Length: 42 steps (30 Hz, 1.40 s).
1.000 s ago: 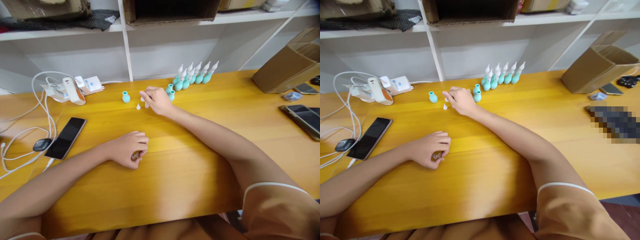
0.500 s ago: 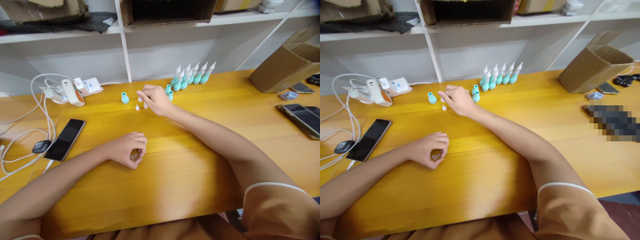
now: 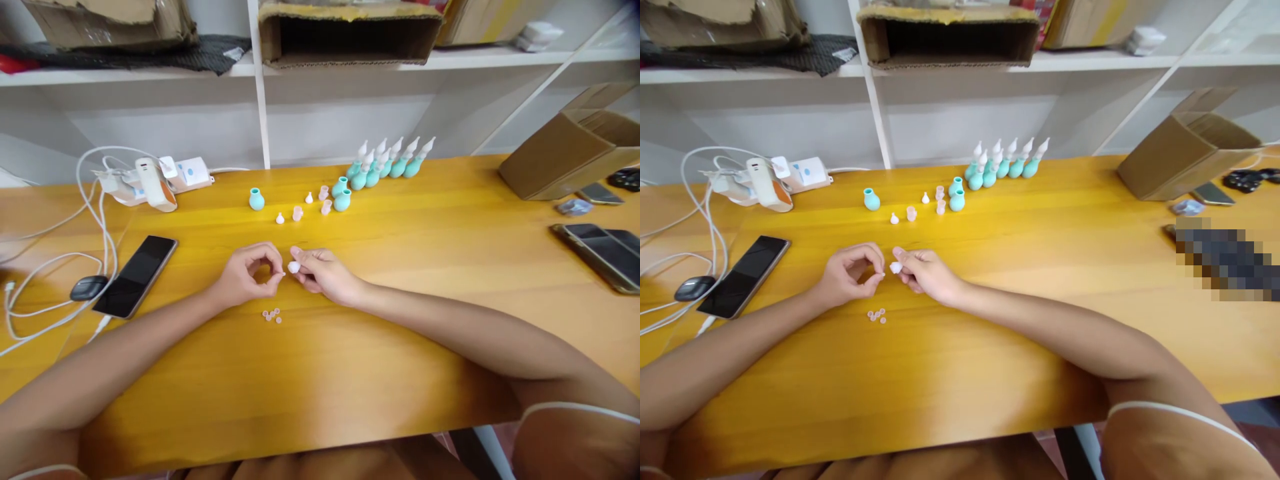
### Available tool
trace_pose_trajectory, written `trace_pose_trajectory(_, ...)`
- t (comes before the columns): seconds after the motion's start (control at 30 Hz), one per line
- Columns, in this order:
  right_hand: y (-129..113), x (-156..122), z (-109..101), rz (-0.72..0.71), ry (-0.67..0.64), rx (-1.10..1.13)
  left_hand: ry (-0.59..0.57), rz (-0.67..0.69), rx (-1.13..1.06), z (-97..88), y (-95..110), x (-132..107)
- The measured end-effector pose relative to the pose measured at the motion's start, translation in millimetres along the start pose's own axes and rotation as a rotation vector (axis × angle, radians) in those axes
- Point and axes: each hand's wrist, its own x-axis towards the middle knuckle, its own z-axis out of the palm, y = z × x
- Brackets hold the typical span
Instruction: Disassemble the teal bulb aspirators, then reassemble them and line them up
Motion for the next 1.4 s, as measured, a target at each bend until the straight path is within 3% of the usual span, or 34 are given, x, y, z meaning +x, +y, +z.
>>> trace_pose_trajectory(0.17,-0.1,-2.7,4.9,0.0,-0.08,0.124,-0.004,0.024,0.033,2.0,2.8,-1.5)
trace_pose_trajectory(0.63,-1.6,-6.8,3.6,-0.053,-0.14,0.039,-0.008,0.066,0.031,4.0,3.1,-0.8)
trace_pose_trajectory(0.87,-0.7,-5.3,2.1,-0.057,-0.139,0.023,-0.031,-0.035,-0.066,2.2,1.9,0.6)
trace_pose_trajectory(1.4,-0.3,-5.8,-0.1,-0.067,-0.128,-0.023,-0.087,-0.116,-0.118,-0.6,-1.7,2.2)
